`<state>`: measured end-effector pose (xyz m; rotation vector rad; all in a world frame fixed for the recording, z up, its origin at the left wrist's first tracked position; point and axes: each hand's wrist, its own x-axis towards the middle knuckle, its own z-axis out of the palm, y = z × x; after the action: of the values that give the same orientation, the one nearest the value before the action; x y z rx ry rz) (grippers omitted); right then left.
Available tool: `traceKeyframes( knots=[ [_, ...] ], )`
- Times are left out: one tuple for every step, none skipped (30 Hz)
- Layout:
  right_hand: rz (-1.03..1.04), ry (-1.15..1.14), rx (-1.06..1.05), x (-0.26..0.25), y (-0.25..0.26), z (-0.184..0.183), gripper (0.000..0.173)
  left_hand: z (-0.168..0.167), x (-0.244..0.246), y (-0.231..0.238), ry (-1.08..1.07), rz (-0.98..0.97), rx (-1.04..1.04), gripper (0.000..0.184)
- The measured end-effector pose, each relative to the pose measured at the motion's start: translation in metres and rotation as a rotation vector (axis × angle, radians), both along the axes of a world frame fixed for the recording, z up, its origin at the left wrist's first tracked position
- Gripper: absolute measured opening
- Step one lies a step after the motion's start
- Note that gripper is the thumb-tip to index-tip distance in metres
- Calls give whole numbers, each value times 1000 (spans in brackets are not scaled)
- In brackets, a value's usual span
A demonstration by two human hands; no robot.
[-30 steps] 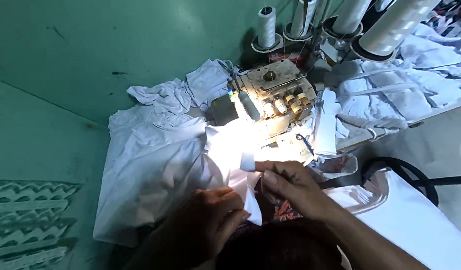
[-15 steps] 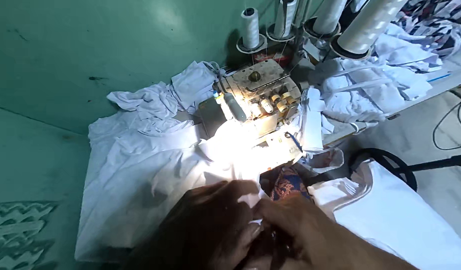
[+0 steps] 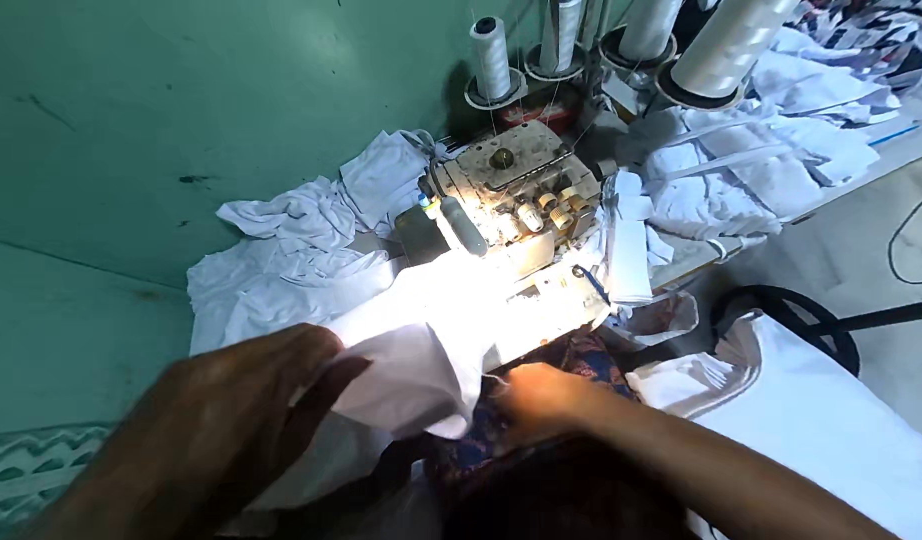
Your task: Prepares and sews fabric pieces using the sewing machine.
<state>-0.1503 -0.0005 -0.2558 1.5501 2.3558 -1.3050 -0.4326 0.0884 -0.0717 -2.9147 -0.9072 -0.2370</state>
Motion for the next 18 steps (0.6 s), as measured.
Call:
traceKeyframes(
  knots=[
    [84,-4,40,-24,14,12,53,6,2,5,59,17,73,44],
    [102,40,141,-49,28,29,50,11,5,11,103,41,136,46],
    [53,139,256,-73,41,42,47,15,7,15,130,71,183,49],
    [0,281,448,-99,55,40,42,19,8,20,145,100,213,53],
    [-37,427,584,-124,69,35,38,22,6,25,155,130,231,56],
    [-61,539,702,-148,82,31,35,25,3,29,164,166,241,59],
    [-114,609,837,-168,91,30,34,27,0,29,168,198,240,61],
    [-148,629,866,-173,89,40,33,28,-3,27,171,221,224,63],
    [-155,611,783,-163,77,49,36,27,-6,24,174,232,197,63],
    [-152,552,646,-148,65,48,42,23,-10,19,170,232,163,61],
    [-141,482,475,-131,58,37,46,18,-15,13,155,222,127,58],
    [-126,425,334,-112,55,20,42,13,-21,8,127,197,93,54],
    [-157,414,264,-91,52,-1,35,8,-26,3,85,164,54,50],
    [-228,419,234,-68,46,-18,29,3,-32,-3,37,136,10,46],
    [-340,432,266,-45,38,-28,25,-2,-36,-9,-1,119,-34,44],
    [-472,463,387,-27,32,-31,24,-5,-36,-15,-29,108,-78,42],
    [-586,492,549,-14,30,-27,25,-7,-35,-21,-47,97,-108,42],
    [-649,528,705,-5,33,-16,28,-8,-32,-26,-59,73,-115,43]
  ],
)
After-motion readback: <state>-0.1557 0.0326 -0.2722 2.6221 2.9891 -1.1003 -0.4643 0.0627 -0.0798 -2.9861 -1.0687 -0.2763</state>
